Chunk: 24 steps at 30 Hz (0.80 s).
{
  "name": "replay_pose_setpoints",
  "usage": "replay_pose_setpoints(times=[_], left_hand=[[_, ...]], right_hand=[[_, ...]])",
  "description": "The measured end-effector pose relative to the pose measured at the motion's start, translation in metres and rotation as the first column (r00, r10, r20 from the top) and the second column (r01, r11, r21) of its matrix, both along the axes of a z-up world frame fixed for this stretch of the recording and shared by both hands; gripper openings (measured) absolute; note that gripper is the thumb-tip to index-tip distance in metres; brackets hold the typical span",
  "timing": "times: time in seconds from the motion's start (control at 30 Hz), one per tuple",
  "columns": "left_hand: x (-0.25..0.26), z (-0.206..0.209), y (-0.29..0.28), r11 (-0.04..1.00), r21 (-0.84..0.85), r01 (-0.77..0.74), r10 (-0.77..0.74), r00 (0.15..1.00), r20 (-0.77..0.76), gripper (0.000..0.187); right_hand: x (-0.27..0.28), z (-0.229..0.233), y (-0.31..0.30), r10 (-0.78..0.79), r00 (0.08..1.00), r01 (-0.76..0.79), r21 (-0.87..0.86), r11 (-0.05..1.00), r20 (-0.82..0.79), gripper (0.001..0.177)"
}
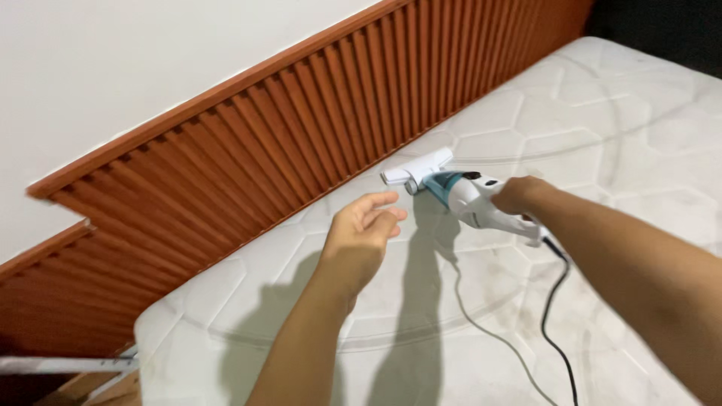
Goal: The person uses a handheld vacuum to clean a mattress by moving the nozzle across its surface.
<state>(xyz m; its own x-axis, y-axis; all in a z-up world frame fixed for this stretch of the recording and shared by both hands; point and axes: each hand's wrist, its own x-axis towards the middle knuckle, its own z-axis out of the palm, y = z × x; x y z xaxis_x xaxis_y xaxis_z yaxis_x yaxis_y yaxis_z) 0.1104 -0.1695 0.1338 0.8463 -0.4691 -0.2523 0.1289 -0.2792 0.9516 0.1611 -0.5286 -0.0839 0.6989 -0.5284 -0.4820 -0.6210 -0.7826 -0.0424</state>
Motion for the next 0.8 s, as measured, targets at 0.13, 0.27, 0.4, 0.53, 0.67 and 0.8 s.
replay_pose_setpoints(times=[0.13,0.27,0.4,0.53,0.67,0.8], left_hand=[[0.004,0.003,-0.030,0.994,0.003,0.105,-0.105,0.993,0.045,0.045],[0.006,0.000,-0.057,0.976,-0.037,0.215,-0.212,0.975,0.070,0.045],[0.013,-0.007,-0.069,0.968,-0.012,0.250,-0.248,0.964,0.096,0.044],[0.023,-0.008,-0.066,0.974,0.021,0.227,-0.227,0.957,0.180,0.042],[0.024,0.001,-0.056,0.971,0.169,0.172,-0.204,0.958,0.201,0.040],[0.025,0.004,-0.056,0.975,0.144,0.168,-0.202,0.943,0.264,0.039]], right_hand=[[-0.077,-0.022,-0.070,0.121,0.984,-0.125,-0.019,0.992,-0.131,0.066],[-0.162,-0.014,-0.082,0.040,0.986,-0.034,0.041,0.999,-0.164,0.067],[-0.202,0.014,-0.066,-0.030,0.983,0.039,0.050,0.998,-0.184,0.061],[-0.185,0.014,-0.034,0.014,0.979,-0.003,0.051,0.999,-0.203,0.064],[-0.138,0.012,-0.031,0.022,0.987,-0.011,0.067,0.998,-0.158,0.058],[-0.088,0.031,-0.048,-0.065,0.989,0.083,0.131,0.988,-0.132,0.052]])
